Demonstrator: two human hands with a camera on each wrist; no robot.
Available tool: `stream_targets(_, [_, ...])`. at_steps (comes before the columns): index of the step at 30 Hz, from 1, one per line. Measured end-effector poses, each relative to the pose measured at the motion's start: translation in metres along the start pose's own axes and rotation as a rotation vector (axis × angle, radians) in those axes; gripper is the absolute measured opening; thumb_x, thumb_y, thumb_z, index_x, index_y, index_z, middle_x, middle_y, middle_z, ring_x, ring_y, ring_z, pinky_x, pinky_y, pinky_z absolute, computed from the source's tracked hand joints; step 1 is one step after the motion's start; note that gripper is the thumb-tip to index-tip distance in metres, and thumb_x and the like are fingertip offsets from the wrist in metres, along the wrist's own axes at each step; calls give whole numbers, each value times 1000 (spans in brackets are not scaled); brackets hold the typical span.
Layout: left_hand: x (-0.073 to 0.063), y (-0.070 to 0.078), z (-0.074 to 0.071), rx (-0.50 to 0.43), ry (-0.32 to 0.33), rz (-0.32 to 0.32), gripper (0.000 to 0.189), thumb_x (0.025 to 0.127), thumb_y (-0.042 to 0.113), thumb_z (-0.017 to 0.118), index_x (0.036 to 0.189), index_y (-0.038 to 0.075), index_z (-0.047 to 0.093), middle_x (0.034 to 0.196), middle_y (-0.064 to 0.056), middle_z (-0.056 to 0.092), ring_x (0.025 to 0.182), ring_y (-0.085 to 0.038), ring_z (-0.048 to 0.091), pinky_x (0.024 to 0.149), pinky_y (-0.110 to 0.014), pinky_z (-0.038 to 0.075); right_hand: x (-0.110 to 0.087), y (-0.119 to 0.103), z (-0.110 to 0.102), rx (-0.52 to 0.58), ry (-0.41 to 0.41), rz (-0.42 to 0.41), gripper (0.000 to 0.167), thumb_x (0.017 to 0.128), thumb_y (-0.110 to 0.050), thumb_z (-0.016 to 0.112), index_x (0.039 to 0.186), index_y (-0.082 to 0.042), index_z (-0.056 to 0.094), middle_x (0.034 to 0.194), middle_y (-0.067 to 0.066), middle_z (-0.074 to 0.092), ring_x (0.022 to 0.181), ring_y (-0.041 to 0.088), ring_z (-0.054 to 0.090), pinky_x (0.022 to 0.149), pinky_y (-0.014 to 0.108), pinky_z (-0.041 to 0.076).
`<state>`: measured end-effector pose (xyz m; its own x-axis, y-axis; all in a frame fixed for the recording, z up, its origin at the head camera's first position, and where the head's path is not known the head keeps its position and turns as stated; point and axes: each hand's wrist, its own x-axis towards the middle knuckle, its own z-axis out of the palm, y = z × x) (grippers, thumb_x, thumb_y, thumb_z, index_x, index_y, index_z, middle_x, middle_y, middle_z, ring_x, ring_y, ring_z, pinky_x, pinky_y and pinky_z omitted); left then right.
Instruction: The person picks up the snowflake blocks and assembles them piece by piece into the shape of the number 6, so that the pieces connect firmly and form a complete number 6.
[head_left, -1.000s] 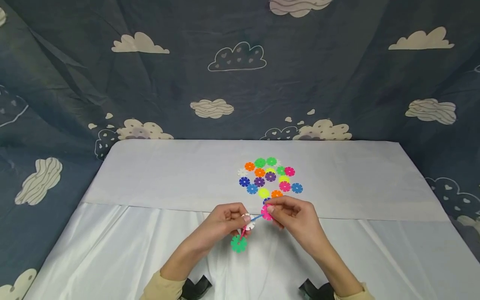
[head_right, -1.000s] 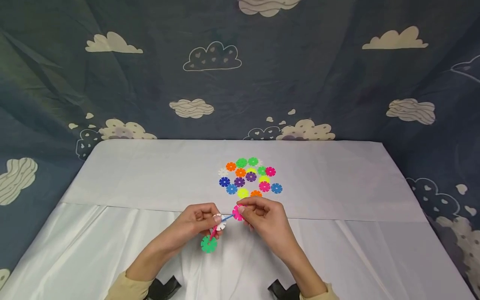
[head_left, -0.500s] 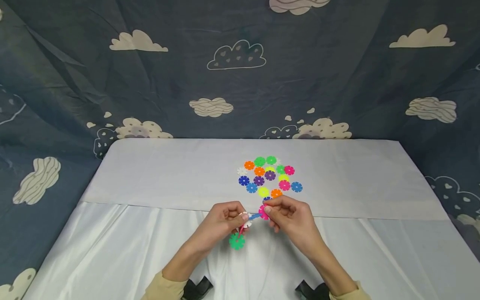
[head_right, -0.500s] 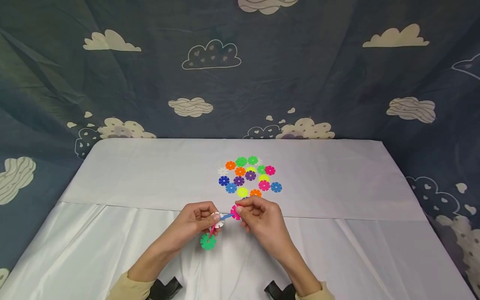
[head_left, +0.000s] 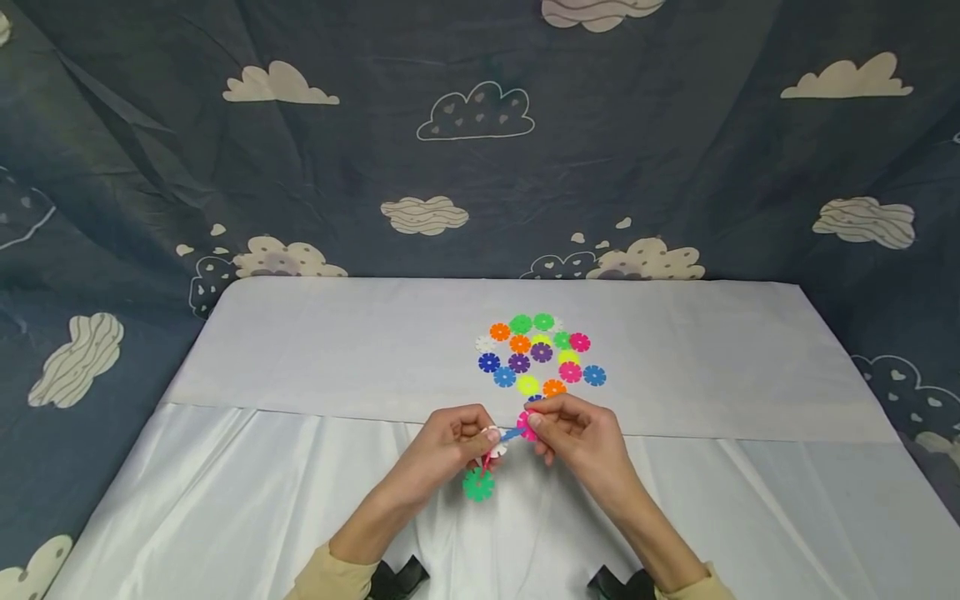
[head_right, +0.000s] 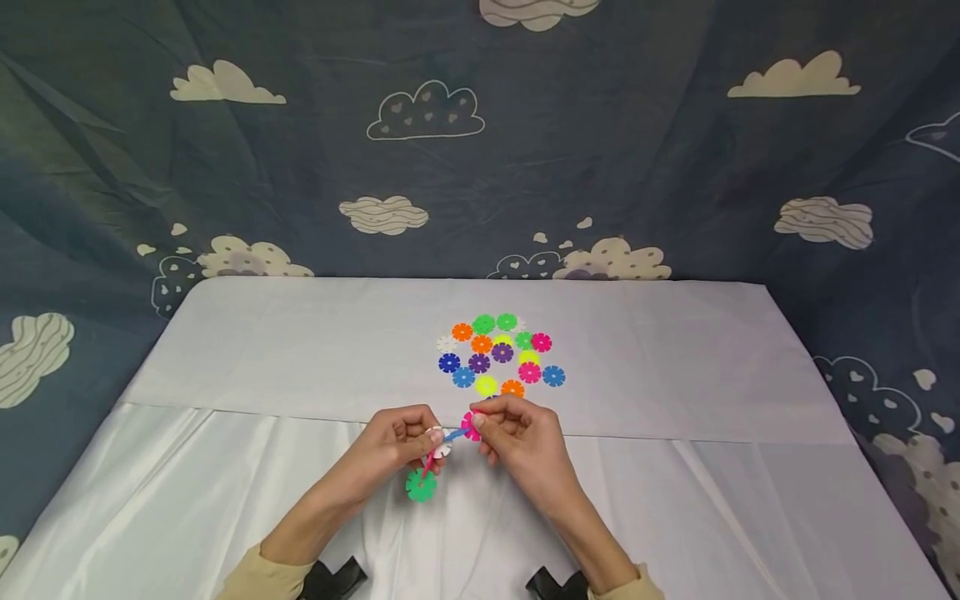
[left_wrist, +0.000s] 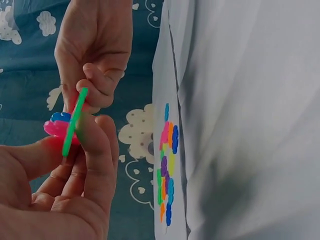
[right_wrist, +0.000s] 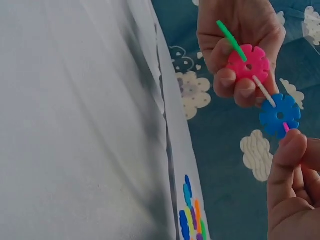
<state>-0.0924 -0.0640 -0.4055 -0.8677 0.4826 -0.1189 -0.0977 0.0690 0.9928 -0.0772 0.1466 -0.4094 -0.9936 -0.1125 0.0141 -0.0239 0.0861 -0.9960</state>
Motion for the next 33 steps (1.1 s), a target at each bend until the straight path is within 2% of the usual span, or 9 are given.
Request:
stream_targets(4, [0, 0, 1, -29, -5, -35, 19, 96, 13, 61, 85, -2, 58, 73, -8, 64, 64, -16, 59, 60, -25, 46, 1, 4, 0, -2, -5, -5, 26, 93, -15, 70, 111, 4, 68, 84, 22, 64, 64, 29, 59, 60, 29, 54])
stream_targets(7, [0, 0, 5, -63, -11, -79, 14, 96, 13, 60, 91, 1, 55, 70, -3, 58, 62, -15, 55, 58, -26, 47, 2, 7, 2, -44, -5, -19, 26, 94, -16, 69, 114, 0, 69, 82, 23, 62, 63, 26, 58, 61, 30, 53])
stream_targets(9, [0, 0, 7, -73, -10, -101, 12, 95, 12, 58, 99, 2, 53, 71, -4, 57, 62, -14, 53, 57, -26, 48, 2, 9, 3, -75, -4, -42, 23, 94, -15, 68, 114, -4, 70, 82, 20, 61, 64, 28, 57, 61, 31, 52])
stream_targets(12, [0, 0, 9, -75, -4, -119, 20, 94, 11, 54, 113, 4, 51, 75, -9, 61, 63, -15, 55, 56, -26, 47, 2, 10, 4, -100, -21, -81, 20, 94, -10, 67, 114, -10, 71, 85, 16, 58, 67, 32, 55, 61, 32, 50])
stream_targets(15, [0, -1, 10, -52, 3, -120, 24, 98, 18, 54, 119, 7, 54, 80, -10, 63, 65, -15, 58, 55, -26, 47, 1, 11, 4, -123, -46, -98, 23, 94, -6, 66, 116, -10, 71, 91, 13, 56, 70, 31, 56, 62, 30, 51])
stream_targets(20, [0, -4, 12, -30, -10, -105, 25, 101, 33, 54, 111, 10, 61, 65, -2, 50, 59, -16, 58, 49, -26, 45, -1, 8, 7, -142, -72, -55, 28, 93, -6, 67, 121, -12, 69, 89, 10, 59, 71, 29, 57, 63, 27, 50])
stream_targets(24, [1, -5, 13, -57, -11, -102, 25, 101, 32, 56, 103, 7, 58, 61, -5, 55, 49, -15, 54, 45, -24, 40, -2, 7, 7, -85, -109, -16, 34, 92, -10, 70, 125, -10, 64, 82, 12, 60, 70, 34, 57, 63, 28, 51])
stream_targets(29, [1, -5, 11, -51, 4, -110, 20, 102, 27, 54, 100, 7, 56, 70, -14, 62, 45, -13, 45, 43, -23, 37, 1, 8, 1, 6, -103, 16, 38, 91, -11, 71, 126, -1, 61, 100, 17, 60, 83, 36, 61, 74, 30, 55])
stream_targets(33, [2, -4, 6, -40, 28, -110, 15, 102, 21, 52, 103, 7, 57, 82, -20, 64, 49, -13, 46, 50, -24, 43, 9, 13, -12, -8, -51, 58, 37, 92, -17, 71, 124, 1, 61, 109, 20, 62, 90, 42, 61, 79, 33, 55])
